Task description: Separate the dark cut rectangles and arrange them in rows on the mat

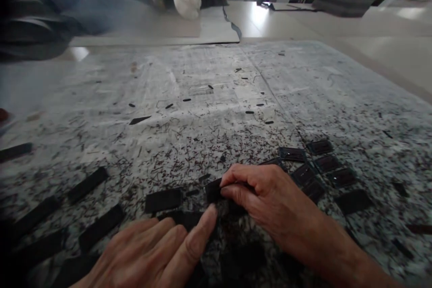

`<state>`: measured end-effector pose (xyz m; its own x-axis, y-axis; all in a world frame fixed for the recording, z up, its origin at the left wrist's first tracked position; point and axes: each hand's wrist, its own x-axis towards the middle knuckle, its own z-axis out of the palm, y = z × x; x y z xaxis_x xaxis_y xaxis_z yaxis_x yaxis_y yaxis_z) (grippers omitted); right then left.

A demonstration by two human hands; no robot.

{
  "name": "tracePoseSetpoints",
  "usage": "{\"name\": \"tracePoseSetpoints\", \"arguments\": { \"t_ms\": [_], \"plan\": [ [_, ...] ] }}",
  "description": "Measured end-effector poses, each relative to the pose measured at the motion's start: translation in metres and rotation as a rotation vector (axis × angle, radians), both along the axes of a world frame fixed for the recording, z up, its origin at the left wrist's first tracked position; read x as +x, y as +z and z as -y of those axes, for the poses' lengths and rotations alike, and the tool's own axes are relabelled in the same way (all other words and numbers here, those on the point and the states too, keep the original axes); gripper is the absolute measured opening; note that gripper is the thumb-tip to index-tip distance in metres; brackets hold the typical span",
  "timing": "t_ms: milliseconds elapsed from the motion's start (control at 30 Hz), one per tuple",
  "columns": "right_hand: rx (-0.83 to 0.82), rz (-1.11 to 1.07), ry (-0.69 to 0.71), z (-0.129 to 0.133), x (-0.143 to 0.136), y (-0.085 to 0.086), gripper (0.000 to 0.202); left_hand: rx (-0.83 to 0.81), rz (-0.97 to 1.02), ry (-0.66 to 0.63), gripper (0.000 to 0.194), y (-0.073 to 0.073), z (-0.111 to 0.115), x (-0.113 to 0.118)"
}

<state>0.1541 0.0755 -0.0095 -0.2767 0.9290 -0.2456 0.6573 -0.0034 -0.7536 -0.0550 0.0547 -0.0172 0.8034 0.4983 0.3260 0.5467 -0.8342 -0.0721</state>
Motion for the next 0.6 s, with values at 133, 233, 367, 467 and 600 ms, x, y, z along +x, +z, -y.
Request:
{"name": "tracePoseSetpoints", "arguments": {
  "t_ms": [133,233,367,467,600],
  "plan": [
    [0.007,0.021,0.006,-0.002,-0.002,-0.001,0.013,-0.065,-0.016,0.025,0.041,-0.006,0.001,-0.002],
    [0.001,0.038,0.000,-0.003,-0.004,-0.002,0.013,-0.077,-0.006,0.045,0.043,-0.011,0.002,-0.002],
    [0.001,0.026,-0.019,-0.004,-0.006,-0.001,0.014,-0.132,-0.047,0.031,0.047,-0.012,0.001,-0.001],
    [0.007,0.018,-0.026,-0.004,-0.007,0.000,0.014,-0.173,-0.063,0.003,0.049,-0.011,-0.001,-0.003],
    [0.010,0.028,-0.019,-0.004,-0.007,0.000,0.014,-0.146,-0.066,0.001,0.049,-0.012,-0.002,-0.005]
  ]
}}
